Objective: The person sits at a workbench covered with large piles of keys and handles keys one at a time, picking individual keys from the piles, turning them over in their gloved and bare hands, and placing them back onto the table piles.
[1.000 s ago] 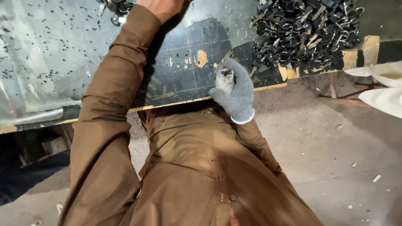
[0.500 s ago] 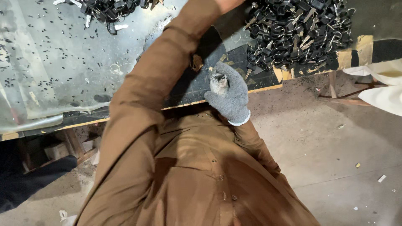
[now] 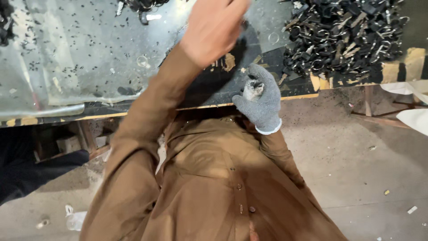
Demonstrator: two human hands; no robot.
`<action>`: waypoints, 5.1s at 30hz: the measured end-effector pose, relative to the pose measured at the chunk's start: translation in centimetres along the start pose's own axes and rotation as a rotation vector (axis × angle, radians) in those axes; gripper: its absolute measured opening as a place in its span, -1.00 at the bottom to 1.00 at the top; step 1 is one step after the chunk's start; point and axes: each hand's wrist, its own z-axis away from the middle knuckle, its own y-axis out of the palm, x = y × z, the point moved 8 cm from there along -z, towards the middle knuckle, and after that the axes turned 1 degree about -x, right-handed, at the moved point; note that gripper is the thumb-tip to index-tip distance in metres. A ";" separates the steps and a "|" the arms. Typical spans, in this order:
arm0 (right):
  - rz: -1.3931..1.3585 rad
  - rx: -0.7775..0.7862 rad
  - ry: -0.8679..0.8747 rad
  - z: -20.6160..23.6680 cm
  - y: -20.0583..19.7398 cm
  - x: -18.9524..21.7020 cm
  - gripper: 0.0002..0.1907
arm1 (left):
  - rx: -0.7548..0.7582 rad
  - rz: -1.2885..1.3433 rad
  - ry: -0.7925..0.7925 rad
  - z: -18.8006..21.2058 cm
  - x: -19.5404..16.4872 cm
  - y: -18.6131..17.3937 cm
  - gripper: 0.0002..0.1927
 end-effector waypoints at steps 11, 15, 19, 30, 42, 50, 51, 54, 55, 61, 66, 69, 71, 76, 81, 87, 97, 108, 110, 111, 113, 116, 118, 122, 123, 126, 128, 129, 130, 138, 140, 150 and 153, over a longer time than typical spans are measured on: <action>0.168 0.275 -0.186 -2.4 4.3 6.8 -0.61 | -0.096 0.604 -0.537 12.1 -7.6 -5.2 -0.71; 0.682 0.176 -0.105 -4.9 3.5 6.6 -0.71 | -0.025 0.137 -0.296 10.5 -5.0 -3.3 -0.68; 0.504 0.146 -0.208 -3.3 3.5 7.3 -0.53 | -0.029 0.051 -0.403 11.6 -2.2 -0.8 -0.75; 0.541 0.207 -0.312 -3.9 6.1 6.1 -0.60 | -0.150 0.128 -0.552 13.9 -2.0 -0.8 -0.77; 0.492 0.179 -0.179 -5.0 5.9 6.0 -0.69 | -0.215 0.182 -0.671 13.7 -1.3 -1.4 -0.70; 0.717 0.378 -0.234 -5.3 9.1 6.8 -0.81 | -0.069 0.187 -0.459 13.3 -0.7 -0.8 -0.79; 0.819 0.360 -0.278 -5.5 9.2 7.0 -0.80 | -0.090 0.183 -0.476 13.4 -0.6 -0.9 -0.78; 0.721 0.372 -0.246 -5.5 9.0 6.7 -0.78 | -0.158 0.143 -0.532 13.8 -0.7 -1.2 -0.67; 0.642 0.317 -0.281 -5.2 8.4 7.1 -0.73 | -0.175 0.116 -0.573 14.1 -0.7 -1.3 -0.60; 0.519 0.246 -0.266 -3.3 6.8 6.6 -0.64 | -0.200 0.172 -0.570 15.0 -1.6 -1.2 -0.31; 0.433 0.246 -0.268 -4.8 7.6 7.4 -0.67 | -0.158 0.114 -0.493 14.8 -2.3 -1.3 -0.40; 0.234 0.459 -0.313 -6.0 7.5 7.7 -0.75 | -0.102 0.027 -0.494 15.0 -1.9 -1.9 -0.50; 0.314 0.405 -0.279 -5.7 6.9 7.0 -0.77 | -0.080 -0.201 -0.461 15.2 -2.0 -2.7 -0.55; 0.471 0.377 -0.353 -2.5 7.8 5.9 -0.60 | -0.115 -0.055 -0.454 16.9 -2.3 -3.2 -0.45; 0.636 0.428 -0.275 -2.8 9.9 5.4 -0.63 | -0.113 0.069 -0.400 17.0 -3.1 -2.6 -0.36; -0.073 0.514 -0.006 -5.0 7.0 6.6 -0.75 | -0.049 0.050 -0.359 15.7 -4.2 -5.4 -0.38; -0.023 0.177 0.107 -1.0 5.2 3.6 -0.42 | -0.132 0.833 -0.661 16.6 -7.1 -3.0 -0.69; -0.198 0.098 0.132 -3.6 3.6 3.5 -0.42 | -0.092 0.596 -0.524 12.5 -5.7 -3.6 -0.64; 0.055 -0.013 -0.003 -5.1 2.8 4.3 -0.47 | -0.127 0.335 -0.431 11.6 -5.4 -4.0 -0.55; 0.181 -0.060 -0.065 -5.3 2.6 4.9 -0.49 | -0.084 0.219 -0.405 11.3 -5.0 -3.6 -0.54; 0.385 -0.095 -0.254 -5.3 2.9 6.7 -0.44 | 0.002 -0.015 -0.354 11.1 -4.0 -2.6 -0.52; 0.577 0.083 -0.080 -4.6 4.1 5.6 -0.62 | 0.032 -0.017 -0.383 11.9 -2.5 -1.5 -0.57; 0.597 0.239 0.002 -3.4 4.8 5.0 -0.69 | -0.020 -0.007 -0.441 12.8 -2.0 -1.4 -0.65; 0.551 0.257 -0.161 -2.4 5.6 5.9 -0.62 | -0.134 0.056 -0.558 14.2 -2.0 -1.7 -0.80; 0.552 0.216 -0.183 -2.6 5.5 6.0 -0.62 | -0.138 0.061 -0.561 14.3 -2.2 -1.7 -0.80; 0.484 0.156 -0.263 -3.2 6.1 6.5 -0.63 | -0.143 0.073 -0.564 14.4 -2.2 -1.6 -0.79; 0.517 0.263 -0.257 -3.6 7.2 6.2 -0.64 | -0.134 0.097 -0.560 14.3 -1.8 -1.5 -0.78; 0.535 0.318 -0.256 -3.7 7.8 6.2 -0.64 | -0.119 0.094 -0.542 14.1 -1.7 -1.5 -0.78; 0.592 0.331 -0.263 -3.8 8.1 6.2 -0.63 | -0.103 0.095 -0.531 14.0 -1.5 -1.4 -0.78; 0.418 0.210 -0.275 -4.7 6.6 6.3 -0.66 | -0.222 0.182 -0.681 14.0 -1.2 -2.1 -0.70; 0.453 0.213 -0.227 -4.8 6.3 6.0 -0.66 | -0.208 0.083 -0.595 13.5 -1.5 -2.3 -0.78; 0.879 0.387 -0.396 -4.6 9.8 7.2 -0.70 | -0.125 0.087 -0.441 14.4 -1.5 -1.5 -0.61; 0.874 0.350 -0.399 -3.8 9.4 7.3 -0.63 | -0.109 0.080 -0.476 14.6 -1.3 -1.0 -0.57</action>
